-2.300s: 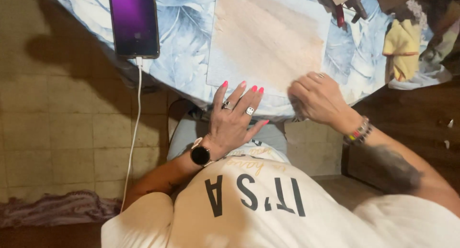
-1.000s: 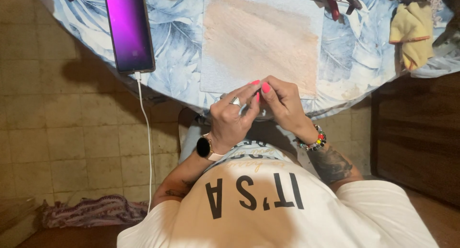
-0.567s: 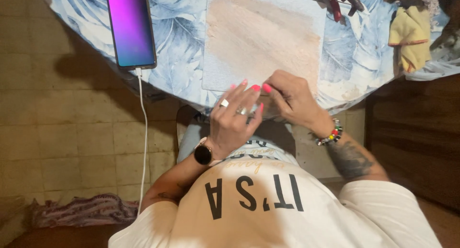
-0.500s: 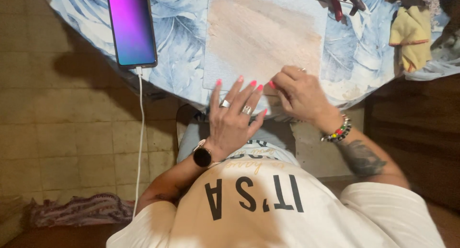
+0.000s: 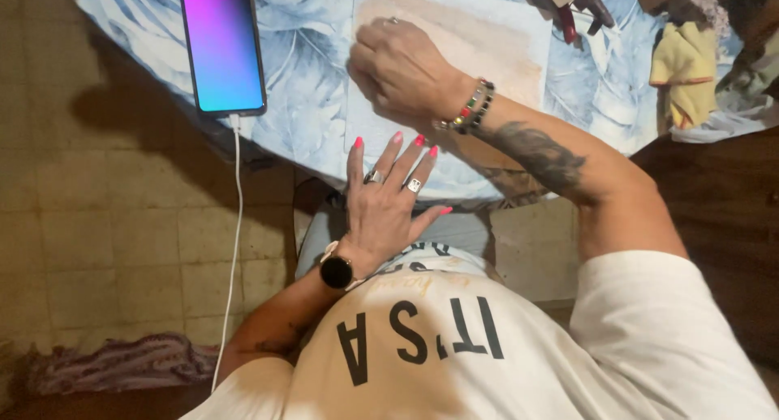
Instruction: Decorate a cup by gluing small floral pieces onto its surface using glue and pliers
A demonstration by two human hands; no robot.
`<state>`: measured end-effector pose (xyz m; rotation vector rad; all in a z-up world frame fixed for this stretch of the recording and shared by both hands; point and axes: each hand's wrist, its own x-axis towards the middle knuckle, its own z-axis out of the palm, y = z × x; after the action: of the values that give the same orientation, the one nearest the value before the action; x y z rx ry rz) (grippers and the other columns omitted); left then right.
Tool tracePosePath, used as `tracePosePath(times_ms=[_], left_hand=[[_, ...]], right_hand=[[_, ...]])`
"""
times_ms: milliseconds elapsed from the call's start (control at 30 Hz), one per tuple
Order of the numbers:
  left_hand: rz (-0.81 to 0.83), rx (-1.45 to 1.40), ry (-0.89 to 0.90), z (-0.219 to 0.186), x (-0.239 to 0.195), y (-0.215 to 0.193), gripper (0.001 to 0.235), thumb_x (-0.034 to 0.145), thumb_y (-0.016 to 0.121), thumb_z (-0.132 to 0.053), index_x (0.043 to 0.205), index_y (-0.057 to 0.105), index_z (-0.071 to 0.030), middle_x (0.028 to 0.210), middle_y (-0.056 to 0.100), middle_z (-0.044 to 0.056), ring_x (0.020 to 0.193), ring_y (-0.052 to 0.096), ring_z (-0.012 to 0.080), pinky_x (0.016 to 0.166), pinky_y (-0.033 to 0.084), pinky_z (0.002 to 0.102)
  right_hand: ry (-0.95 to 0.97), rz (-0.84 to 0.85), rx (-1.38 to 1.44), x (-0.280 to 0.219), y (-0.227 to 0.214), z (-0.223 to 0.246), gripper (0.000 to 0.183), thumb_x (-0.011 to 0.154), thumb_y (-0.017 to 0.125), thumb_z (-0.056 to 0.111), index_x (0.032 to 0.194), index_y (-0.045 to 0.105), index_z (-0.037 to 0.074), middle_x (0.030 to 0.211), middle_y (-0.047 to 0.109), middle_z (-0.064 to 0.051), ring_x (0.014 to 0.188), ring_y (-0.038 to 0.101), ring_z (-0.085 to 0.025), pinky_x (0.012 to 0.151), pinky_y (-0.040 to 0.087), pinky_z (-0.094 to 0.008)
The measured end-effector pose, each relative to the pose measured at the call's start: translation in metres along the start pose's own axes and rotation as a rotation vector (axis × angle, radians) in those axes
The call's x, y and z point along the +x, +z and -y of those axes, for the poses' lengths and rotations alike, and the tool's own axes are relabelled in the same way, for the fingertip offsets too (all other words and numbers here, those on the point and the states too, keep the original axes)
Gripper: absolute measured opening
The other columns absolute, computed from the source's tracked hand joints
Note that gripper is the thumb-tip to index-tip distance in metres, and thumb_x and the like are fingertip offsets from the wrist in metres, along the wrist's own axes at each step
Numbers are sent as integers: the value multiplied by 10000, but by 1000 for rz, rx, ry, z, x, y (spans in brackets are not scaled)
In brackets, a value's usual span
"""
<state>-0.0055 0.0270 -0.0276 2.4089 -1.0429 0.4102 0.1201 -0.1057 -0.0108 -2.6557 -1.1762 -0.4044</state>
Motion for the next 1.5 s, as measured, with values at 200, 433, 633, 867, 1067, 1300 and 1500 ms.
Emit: tracePosePath(times_ms=[200, 433, 633, 867, 1067, 1300, 1500], left_hand=[[-92, -92, -14, 3, -3, 13, 599, 729, 564, -497, 1181, 488, -110, 1229, 463, 89, 1202, 364, 269, 998, 161, 547], [-111, -88, 9, 4, -4, 13, 603, 728, 551, -507, 1167, 495, -96, 1204, 476, 103, 1182, 382, 290, 998, 182, 550], [-80, -65, 10, 3, -4, 12, 607, 713, 580, -476, 1186, 483, -109, 1211, 472, 97, 1190, 373, 280, 1002, 170, 548], [-79, -85, 29, 2, -6, 7, 583, 749, 557, -480, 1183, 492, -96, 1196, 481, 112, 1174, 389, 303, 1001, 164, 538], [-201, -198, 7, -12, 16, -8, 513, 740, 603, -405, 1124, 532, -73, 1082, 557, 101, 1086, 486, 299, 981, 144, 576], [-229, -1006, -304, -31, 56, -24, 255, 848, 477, -121, 1042, 555, 25, 985, 608, 150, 938, 593, 289, 811, 474, 356], [-204, -1132, -416, -34, 74, -14, 278, 888, 406, -156, 1037, 569, 12, 970, 616, 144, 908, 598, 216, 773, 483, 315]], right_hand=[[113, 166, 19, -122, -49, 26, 115, 794, 498, 160, 740, 490, 59, 653, 430, -114, 656, 502, -322, 571, 400, -405], [143, 130, 24, -103, -18, 13, 112, 784, 511, 175, 755, 497, 68, 659, 420, -101, 651, 497, -312, 570, 409, -404], [-94, -146, 13, -16, 9, -7, 166, 849, 485, 201, 721, 477, 95, 657, 410, -29, 614, 498, -225, 549, 416, -321], [-36, 264, 15, -153, -66, 25, 163, 830, 411, 174, 776, 507, 54, 669, 432, -90, 634, 489, -279, 574, 400, -372], [372, -41, 276, -163, -56, 52, 283, 905, 374, 277, 809, 513, 49, 690, 399, -78, 667, 468, -290, 622, 390, -354], [852, -659, 960, -109, -35, 80, 280, 908, 379, 229, 764, 532, 45, 609, 425, -15, 572, 394, -71, 532, 368, -192], [933, -690, 918, -95, -49, 78, 299, 910, 383, 232, 803, 580, 35, 570, 437, -21, 532, 386, -66, 483, 374, -186]])
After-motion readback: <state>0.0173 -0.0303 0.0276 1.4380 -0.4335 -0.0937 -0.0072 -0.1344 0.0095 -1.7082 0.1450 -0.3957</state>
